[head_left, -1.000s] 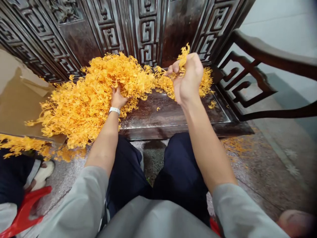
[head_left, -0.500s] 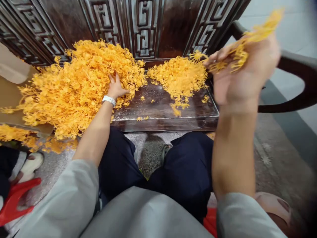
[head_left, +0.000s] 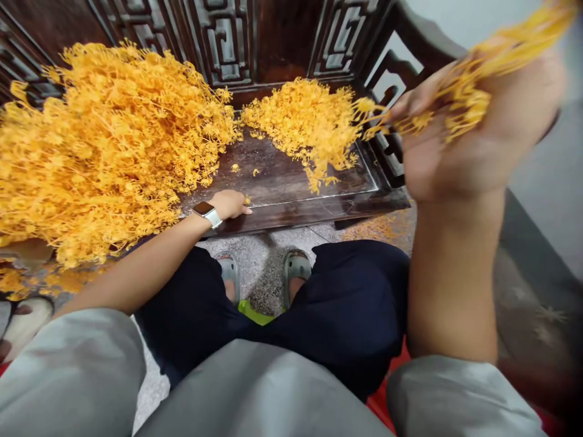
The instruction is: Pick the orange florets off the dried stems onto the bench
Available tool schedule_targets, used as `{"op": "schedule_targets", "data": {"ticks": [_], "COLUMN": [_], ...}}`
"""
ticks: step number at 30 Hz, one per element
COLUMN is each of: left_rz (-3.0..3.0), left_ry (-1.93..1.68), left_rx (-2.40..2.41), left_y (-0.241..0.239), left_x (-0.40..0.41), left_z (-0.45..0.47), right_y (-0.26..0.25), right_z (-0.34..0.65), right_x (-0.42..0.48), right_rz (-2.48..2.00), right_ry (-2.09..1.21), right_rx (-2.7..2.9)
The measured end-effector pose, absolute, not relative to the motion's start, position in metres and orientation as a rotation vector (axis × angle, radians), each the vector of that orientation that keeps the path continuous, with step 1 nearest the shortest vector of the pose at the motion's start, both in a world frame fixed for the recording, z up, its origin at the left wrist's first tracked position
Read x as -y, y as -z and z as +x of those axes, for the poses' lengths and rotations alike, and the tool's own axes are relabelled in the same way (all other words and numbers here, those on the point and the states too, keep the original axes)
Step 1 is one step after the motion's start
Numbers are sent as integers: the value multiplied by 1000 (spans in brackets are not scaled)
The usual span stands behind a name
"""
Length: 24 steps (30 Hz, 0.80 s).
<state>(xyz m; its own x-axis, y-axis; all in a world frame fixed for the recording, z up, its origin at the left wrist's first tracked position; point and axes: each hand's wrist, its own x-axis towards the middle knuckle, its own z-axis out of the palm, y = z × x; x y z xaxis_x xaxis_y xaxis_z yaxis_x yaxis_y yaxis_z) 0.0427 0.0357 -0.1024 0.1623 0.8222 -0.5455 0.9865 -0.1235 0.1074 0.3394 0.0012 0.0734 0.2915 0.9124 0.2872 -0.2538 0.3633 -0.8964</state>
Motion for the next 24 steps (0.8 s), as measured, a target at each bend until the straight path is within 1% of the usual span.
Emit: {"op": "schedule_targets", "data": {"ticks": [3,8,11,14,16,19,24], "left_rz": [2126,2395,2249,2024,1977,1988,1964], "left_ry": [356,-84,-211,-167,-194,-361,-694], "left_rx": [-1704,-1610,-1840,-2041,-2038,-1977,-1853], "left_y": [111,111,116,126,134,140,122], "left_x": [-65,-111,-119,-121,-127,-149,-189], "left_z": [43,36,31,30,35,52,83], "right_y": [-51,-28,-20,-16,-15,-14,-3], "right_z": [345,353,360,368,373,377,380], "right_x": [-2,-8,-8,-5,-4,-3,-8], "right_rz": [-652,-784,-791,-814,-834,-822,-881], "right_ry": [-908,-854,-888,-943,-956,-982,-1102], "right_rx": [1208,1319,1355,1386,1402,1378,1281]}}
